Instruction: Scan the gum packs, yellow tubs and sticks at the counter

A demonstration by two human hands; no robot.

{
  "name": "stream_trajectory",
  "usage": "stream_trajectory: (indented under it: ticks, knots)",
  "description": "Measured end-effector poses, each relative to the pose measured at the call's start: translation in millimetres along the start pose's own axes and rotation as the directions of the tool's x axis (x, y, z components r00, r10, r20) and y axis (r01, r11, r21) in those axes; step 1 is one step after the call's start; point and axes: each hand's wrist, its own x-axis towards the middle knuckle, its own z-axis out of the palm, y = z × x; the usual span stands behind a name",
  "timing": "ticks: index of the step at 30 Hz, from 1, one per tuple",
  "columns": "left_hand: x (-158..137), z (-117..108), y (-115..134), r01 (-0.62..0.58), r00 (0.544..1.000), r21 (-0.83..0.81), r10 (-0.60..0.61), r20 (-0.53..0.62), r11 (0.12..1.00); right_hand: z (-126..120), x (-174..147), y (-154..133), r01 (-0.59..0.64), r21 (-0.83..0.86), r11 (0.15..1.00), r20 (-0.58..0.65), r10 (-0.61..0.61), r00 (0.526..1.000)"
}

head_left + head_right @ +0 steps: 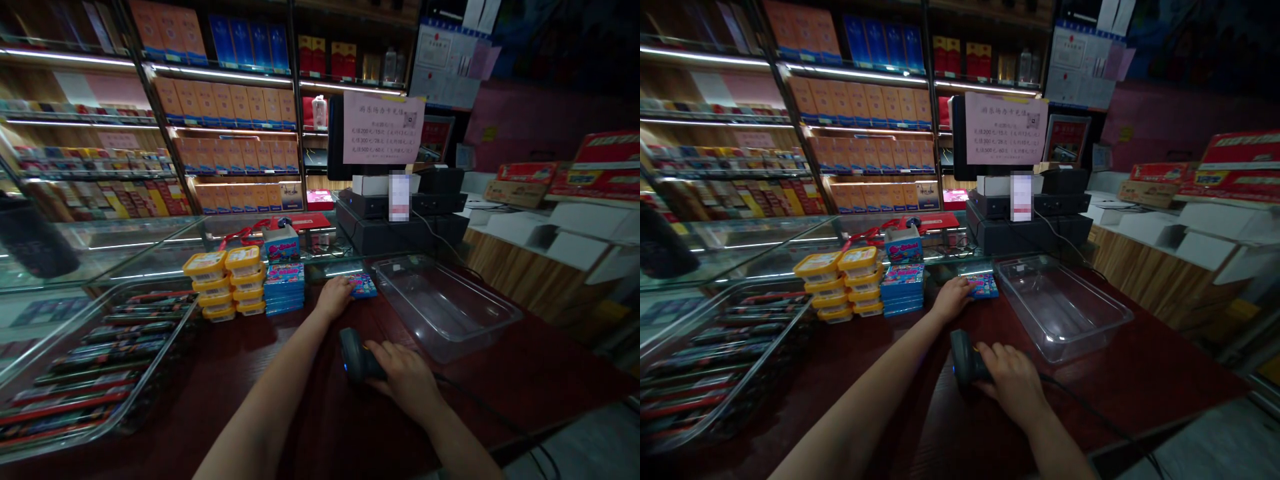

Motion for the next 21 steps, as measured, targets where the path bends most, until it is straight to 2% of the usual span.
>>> stream_trajectory:
  ticks: [3, 6, 8, 15, 21]
  knots:
    - [-12.8, 0.6, -9.1, 0.181, 0.966, -0.074, -0.192, -0.174, 0.981, -2.9, 0.0, 0.9, 0.018, 0.015, 1.0, 0.015, -0.018, 1.0]
    - [-19.0, 3.5, -14.3, 0.331, 0.915, -0.189, -0.363, -0.174, 0.924, -4.3, 0.0, 1.0, 0.008, 0.031, 0.999, 0.037, -0.009, 0.999]
    - [-17.3, 6.7, -13.8, 0.353, 0.91, -0.231, -0.39, -0.14, 0.907, -4.4, 0.0, 0.7, 0.001, 0.034, 0.999, 0.044, -0.003, 0.999]
    - [0.2, 17.8, -2.1, 0.352, 0.902, -0.29, -0.405, -0.15, 0.89, -4.5, -0.9, 1.1, 0.01, 0.043, 0.999, 0.046, -0.012, 0.999]
    - [-0.2, 27.2, -3.4, 0.345, 0.9, -0.35, -0.413, -0.14, 0.871, -5.0, -0.2, 1.7, 0.002, 0.062, 0.998, 0.056, -0.005, 0.998]
